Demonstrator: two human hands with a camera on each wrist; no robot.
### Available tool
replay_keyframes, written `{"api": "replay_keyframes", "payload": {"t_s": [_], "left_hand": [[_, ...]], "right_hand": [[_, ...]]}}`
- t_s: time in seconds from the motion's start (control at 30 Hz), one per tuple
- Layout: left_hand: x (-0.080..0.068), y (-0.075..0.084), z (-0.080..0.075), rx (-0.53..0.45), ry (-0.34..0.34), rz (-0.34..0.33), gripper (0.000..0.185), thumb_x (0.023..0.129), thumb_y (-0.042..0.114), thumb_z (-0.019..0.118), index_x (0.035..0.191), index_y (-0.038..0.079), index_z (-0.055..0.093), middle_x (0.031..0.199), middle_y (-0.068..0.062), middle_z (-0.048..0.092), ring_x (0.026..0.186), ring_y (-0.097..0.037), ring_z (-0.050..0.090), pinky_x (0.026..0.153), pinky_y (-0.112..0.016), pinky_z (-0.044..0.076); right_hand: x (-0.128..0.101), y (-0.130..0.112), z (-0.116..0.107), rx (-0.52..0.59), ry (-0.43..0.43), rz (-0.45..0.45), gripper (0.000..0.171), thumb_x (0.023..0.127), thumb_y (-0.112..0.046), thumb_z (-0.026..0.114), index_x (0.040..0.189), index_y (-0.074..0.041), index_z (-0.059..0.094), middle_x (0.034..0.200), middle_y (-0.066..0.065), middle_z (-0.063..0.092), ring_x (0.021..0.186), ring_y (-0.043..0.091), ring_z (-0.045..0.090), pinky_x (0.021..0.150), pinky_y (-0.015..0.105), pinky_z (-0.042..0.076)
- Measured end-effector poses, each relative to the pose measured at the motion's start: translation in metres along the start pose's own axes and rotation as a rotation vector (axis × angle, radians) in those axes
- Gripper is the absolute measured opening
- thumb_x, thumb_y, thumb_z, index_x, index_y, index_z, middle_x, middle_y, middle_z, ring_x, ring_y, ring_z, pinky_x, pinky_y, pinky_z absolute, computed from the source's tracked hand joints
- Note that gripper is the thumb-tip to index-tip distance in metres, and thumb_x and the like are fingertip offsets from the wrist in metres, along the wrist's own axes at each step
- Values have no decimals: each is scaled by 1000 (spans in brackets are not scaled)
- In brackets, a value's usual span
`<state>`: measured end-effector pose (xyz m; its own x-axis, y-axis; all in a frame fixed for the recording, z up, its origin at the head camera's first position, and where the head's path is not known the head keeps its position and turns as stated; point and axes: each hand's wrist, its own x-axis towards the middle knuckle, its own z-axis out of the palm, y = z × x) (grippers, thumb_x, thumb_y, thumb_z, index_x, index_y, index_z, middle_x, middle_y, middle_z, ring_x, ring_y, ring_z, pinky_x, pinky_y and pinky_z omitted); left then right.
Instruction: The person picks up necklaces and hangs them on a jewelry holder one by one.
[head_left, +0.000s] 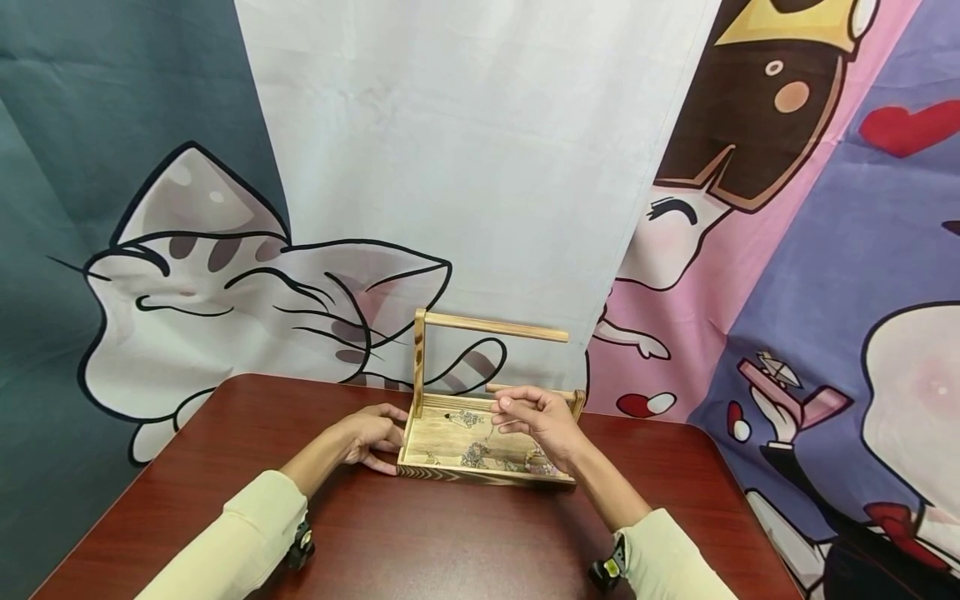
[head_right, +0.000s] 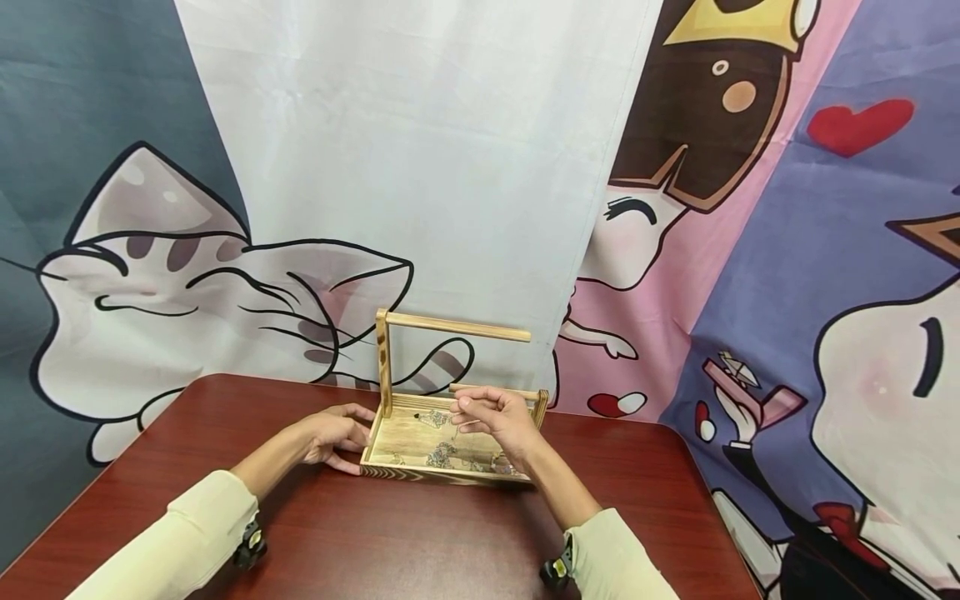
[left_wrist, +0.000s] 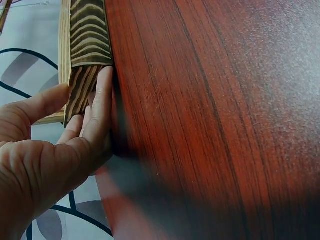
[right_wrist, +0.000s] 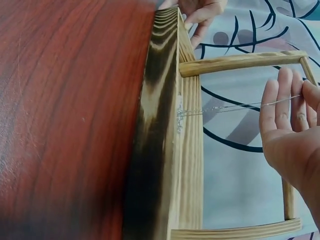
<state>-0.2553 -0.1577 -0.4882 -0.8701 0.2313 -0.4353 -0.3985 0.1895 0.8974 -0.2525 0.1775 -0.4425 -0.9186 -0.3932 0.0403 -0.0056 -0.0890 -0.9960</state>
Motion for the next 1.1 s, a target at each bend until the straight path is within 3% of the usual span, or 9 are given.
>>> {"api": "replay_keyframes", "payload": {"t_s": [0.1, 0.27, 0.47, 0.73, 0.83, 0.93, 1.03, 1.1], "left_hand": [[0, 0, 0, 0, 1, -2, 65, 92, -12, 61, 153, -3, 42, 132, -27, 73, 107, -28, 75, 82, -53, 73], [1, 0, 0, 2, -1, 1, 65, 93, -12, 61, 154, -3, 42, 133, -27, 73, 105, -27, 76, 81, -53, 73], [0, -1, -1, 2, 0, 1, 65, 93, -11, 62, 154, -3, 42, 135, -28, 73, 104, -26, 77, 81, -52, 73], [0, -1, -2, 5, -2, 5, 66, 93, -11, 62, 154, -2, 42, 134, -28, 73, 104, -26, 76, 81, -52, 73], [0, -1, -2, 5, -2, 4, 66, 92, -11, 62, 154, -2, 42, 134, -28, 73, 105, -27, 76, 81, -52, 73], [1, -1, -2, 4, -3, 4, 65, 92, -12, 62, 154, -2, 42, 134, -28, 73, 104, -27, 76, 81, -52, 73], [0, -1, -1, 2, -3, 4, 64, 92, -12, 62, 153, -2, 42, 134, -28, 73, 103, -26, 77, 81, -52, 73], [0, -1, 0, 1, -2, 5, 64, 92, -12, 62, 153, -3, 42, 134, -28, 74, 102, -26, 77, 81, -53, 73]], "right_hand": [[1, -2, -2, -77, 35, -21, 37, 111, -8, 69, 140, 14, 67, 112, 4, 87, 101, 15, 83, 98, 38, 70], [1, -6, -4, -189, 77, -63, 33, 109, -11, 73, 134, 10, 73, 125, 19, 84, 107, 17, 84, 103, 36, 68], [1, -8, -2, -246, 68, -69, 35, 109, -12, 74, 135, 12, 72, 128, 5, 86, 110, 10, 82, 113, 40, 64], [-1, -14, 2, -262, 69, -67, 32, 108, -14, 75, 132, 8, 75, 129, 8, 85, 118, 18, 82, 107, 21, 61], [-2, -19, 1, -266, 68, -66, 31, 108, -15, 75, 132, 6, 76, 127, 5, 86, 104, 9, 79, 88, 16, 60], [-2, -23, -1, -266, 87, -59, 30, 108, -14, 75, 132, 4, 76, 116, -3, 88, 77, 5, 65, 67, 16, 48], [-2, -28, -3, -235, 110, -35, 30, 108, -12, 75, 133, 4, 76, 105, -7, 88, 65, 7, 48, 61, 19, 40], [-1, -31, -4, -203, 119, -18, 28, 108, -13, 75, 132, 1, 77, 104, -7, 88, 62, 6, 43, 60, 20, 37]]}}
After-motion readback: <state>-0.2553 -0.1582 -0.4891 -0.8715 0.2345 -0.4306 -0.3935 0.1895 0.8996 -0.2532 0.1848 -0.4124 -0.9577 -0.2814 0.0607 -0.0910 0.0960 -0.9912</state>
